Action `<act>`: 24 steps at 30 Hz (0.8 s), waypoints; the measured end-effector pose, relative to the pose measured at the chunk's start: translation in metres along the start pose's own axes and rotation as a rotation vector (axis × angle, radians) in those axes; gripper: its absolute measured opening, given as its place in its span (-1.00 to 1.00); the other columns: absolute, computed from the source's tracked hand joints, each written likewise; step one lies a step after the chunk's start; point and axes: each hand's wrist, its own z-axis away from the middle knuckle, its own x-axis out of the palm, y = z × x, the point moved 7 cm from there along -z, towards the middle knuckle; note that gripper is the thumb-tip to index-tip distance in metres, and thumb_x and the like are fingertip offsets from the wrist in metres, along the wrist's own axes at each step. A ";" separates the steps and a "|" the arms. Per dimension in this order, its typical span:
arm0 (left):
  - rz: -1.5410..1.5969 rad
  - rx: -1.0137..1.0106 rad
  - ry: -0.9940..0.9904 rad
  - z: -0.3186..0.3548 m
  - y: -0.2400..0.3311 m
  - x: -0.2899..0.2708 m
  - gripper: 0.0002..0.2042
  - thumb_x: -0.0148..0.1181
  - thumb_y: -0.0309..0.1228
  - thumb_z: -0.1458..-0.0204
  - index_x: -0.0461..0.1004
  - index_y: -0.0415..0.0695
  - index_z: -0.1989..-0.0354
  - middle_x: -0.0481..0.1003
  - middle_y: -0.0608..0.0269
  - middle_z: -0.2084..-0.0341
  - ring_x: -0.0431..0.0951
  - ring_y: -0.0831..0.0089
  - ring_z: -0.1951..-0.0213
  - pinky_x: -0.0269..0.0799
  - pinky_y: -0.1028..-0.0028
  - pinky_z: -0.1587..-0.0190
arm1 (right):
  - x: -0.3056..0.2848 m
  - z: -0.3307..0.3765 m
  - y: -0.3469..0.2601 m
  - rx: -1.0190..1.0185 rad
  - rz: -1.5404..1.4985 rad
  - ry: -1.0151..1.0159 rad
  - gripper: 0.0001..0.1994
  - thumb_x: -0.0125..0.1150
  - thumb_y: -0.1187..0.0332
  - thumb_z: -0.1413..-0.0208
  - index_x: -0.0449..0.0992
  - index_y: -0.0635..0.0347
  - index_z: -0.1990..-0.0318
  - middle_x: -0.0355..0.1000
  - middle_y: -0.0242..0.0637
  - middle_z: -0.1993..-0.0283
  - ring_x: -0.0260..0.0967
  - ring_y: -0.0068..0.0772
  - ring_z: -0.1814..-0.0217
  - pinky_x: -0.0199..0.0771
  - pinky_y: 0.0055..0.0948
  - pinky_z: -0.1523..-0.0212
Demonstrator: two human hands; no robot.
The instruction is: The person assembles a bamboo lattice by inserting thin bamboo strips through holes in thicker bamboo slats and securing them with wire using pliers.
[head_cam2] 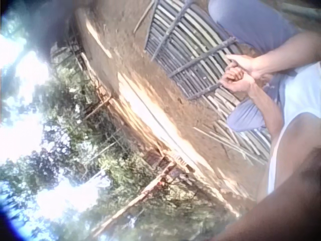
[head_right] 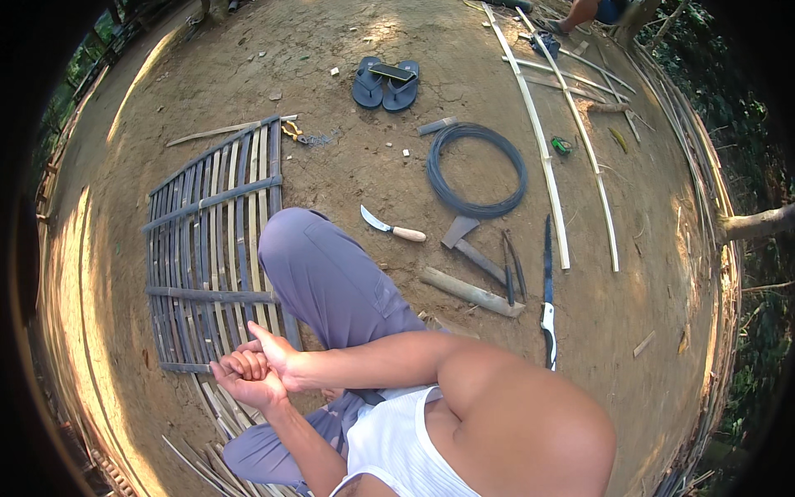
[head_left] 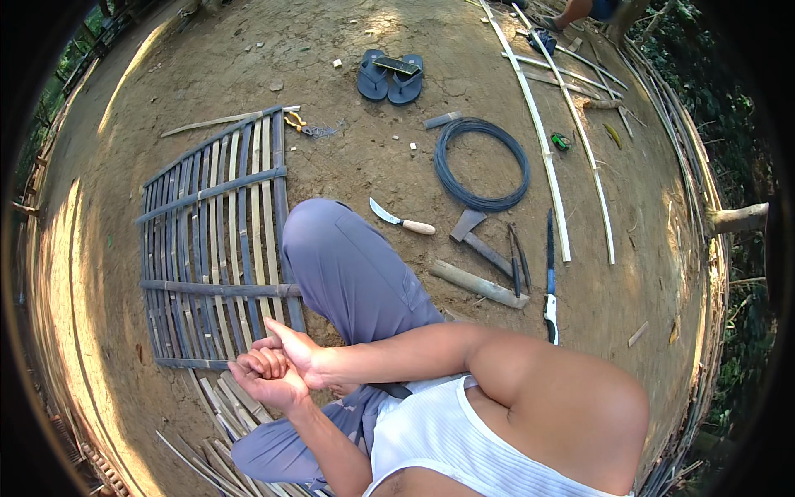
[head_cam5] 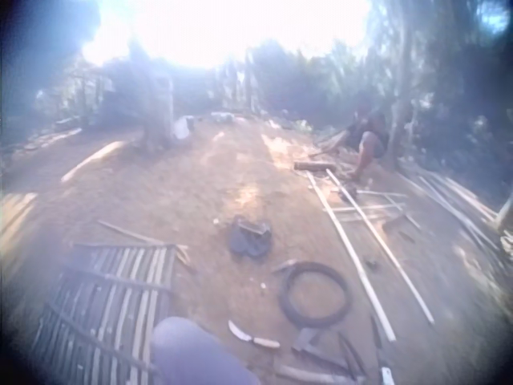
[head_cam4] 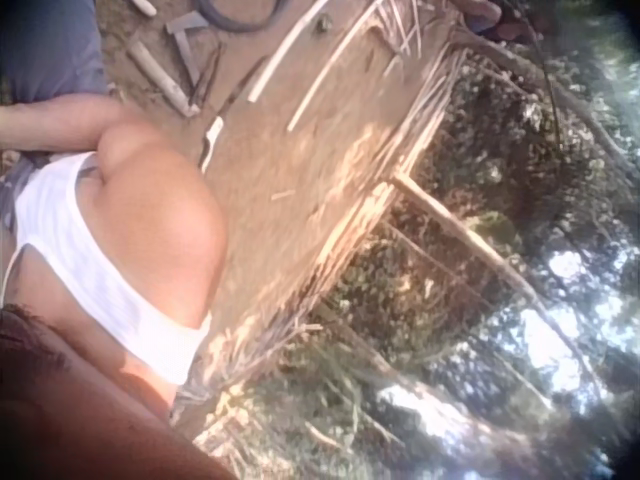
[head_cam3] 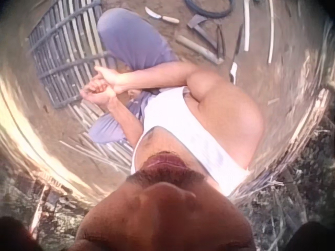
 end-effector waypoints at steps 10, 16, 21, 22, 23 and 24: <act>-0.230 0.043 -0.058 0.005 -0.001 0.013 -0.46 -0.05 -0.14 -0.38 -0.02 0.08 0.69 -0.11 0.55 0.77 -0.17 0.70 0.70 -0.27 0.56 0.64 | 0.007 0.005 0.002 0.033 -0.143 -0.092 -0.17 -0.14 -0.29 -0.32 0.26 0.42 -0.33 0.41 -0.08 -0.22 0.42 -0.41 -0.20 0.43 -0.35 -0.26; -0.431 0.161 -0.076 0.009 0.001 0.018 -0.49 0.00 -0.22 -0.38 0.03 0.06 0.68 -0.05 0.59 0.75 -0.12 0.75 0.67 -0.24 0.57 0.62 | 0.011 0.010 -0.001 0.059 -0.195 -0.069 -0.27 -0.14 -0.26 -0.34 0.38 0.35 -0.20 0.50 -0.13 -0.08 0.49 -0.38 -0.07 0.50 -0.35 -0.17; -0.757 0.218 -0.170 0.012 -0.005 0.006 -0.55 -0.02 -0.22 -0.38 0.25 -0.12 0.63 0.21 0.49 0.67 0.10 0.71 0.61 -0.02 0.59 0.55 | 0.003 -0.001 0.005 0.035 -0.227 -0.236 -0.43 -0.12 -0.23 -0.35 0.52 0.14 0.24 0.48 -0.36 0.36 0.45 -0.51 0.29 0.51 -0.43 0.20; -0.789 0.234 -0.192 0.012 -0.004 0.004 -0.55 -0.03 -0.22 -0.38 0.29 -0.15 0.61 0.25 0.47 0.65 0.12 0.70 0.61 0.00 0.59 0.54 | 0.004 -0.002 0.007 0.041 -0.223 -0.161 -0.44 -0.13 -0.24 -0.35 0.49 0.07 0.33 0.40 -0.43 0.47 0.37 -0.54 0.38 0.45 -0.43 0.29; -0.822 0.251 -0.215 0.012 -0.004 0.002 -0.56 -0.04 -0.22 -0.38 0.32 -0.17 0.59 0.29 0.45 0.64 0.14 0.70 0.60 0.03 0.59 0.54 | 0.003 -0.002 0.008 0.046 -0.219 -0.085 -0.45 -0.14 -0.25 -0.35 0.47 0.00 0.42 0.31 -0.51 0.57 0.28 -0.58 0.47 0.38 -0.43 0.37; -0.846 0.294 -0.203 0.014 -0.001 0.008 -0.57 -0.03 -0.22 -0.38 0.33 -0.18 0.57 0.30 0.44 0.64 0.14 0.69 0.61 0.03 0.58 0.54 | 0.000 -0.003 0.008 0.043 -0.171 -0.080 -0.45 -0.15 -0.24 -0.36 0.45 -0.01 0.45 0.28 -0.51 0.58 0.25 -0.58 0.48 0.36 -0.43 0.37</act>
